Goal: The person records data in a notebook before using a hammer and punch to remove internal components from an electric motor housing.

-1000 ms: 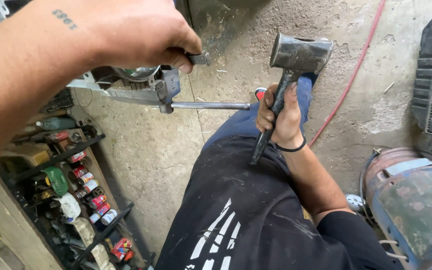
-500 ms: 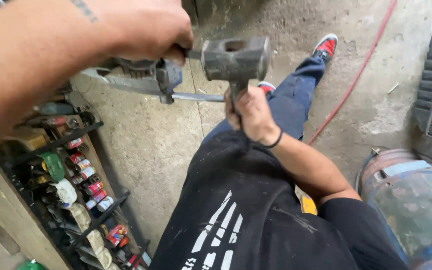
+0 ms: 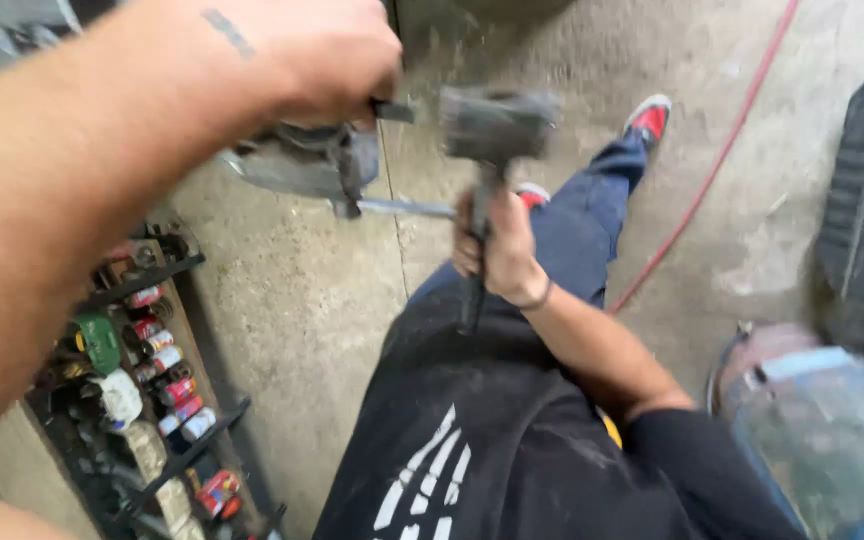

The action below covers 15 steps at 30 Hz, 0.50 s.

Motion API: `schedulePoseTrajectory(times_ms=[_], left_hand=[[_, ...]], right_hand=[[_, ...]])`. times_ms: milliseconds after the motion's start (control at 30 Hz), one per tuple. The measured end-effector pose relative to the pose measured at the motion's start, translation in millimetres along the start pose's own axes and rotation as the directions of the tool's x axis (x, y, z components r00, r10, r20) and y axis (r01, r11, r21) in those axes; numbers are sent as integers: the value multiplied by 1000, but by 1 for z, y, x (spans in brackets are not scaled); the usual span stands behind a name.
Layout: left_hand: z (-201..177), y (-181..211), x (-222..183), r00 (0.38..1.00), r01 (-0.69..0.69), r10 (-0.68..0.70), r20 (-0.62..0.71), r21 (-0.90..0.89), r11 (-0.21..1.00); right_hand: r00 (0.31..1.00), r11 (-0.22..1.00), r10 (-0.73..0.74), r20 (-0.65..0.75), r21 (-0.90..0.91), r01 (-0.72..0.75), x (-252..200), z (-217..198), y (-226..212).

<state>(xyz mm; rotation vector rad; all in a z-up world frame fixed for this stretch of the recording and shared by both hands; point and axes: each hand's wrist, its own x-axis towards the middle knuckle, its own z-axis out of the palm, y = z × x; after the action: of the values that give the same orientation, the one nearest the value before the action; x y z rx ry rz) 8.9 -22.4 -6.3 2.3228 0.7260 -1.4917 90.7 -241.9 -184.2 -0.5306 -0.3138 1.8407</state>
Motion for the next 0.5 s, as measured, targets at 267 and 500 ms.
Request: schedulePoseTrajectory(times_ms=[267,500], left_hand=[[-1,-5,-3,997,73,-73,0,118,990],[14,-8,-8,982,120,-89,-165,187,975]], right_hand=[[684,697,-672,-283,68,714,3,-7,-35],[981,999,-24,-193,37,32,-10,-18,38]])
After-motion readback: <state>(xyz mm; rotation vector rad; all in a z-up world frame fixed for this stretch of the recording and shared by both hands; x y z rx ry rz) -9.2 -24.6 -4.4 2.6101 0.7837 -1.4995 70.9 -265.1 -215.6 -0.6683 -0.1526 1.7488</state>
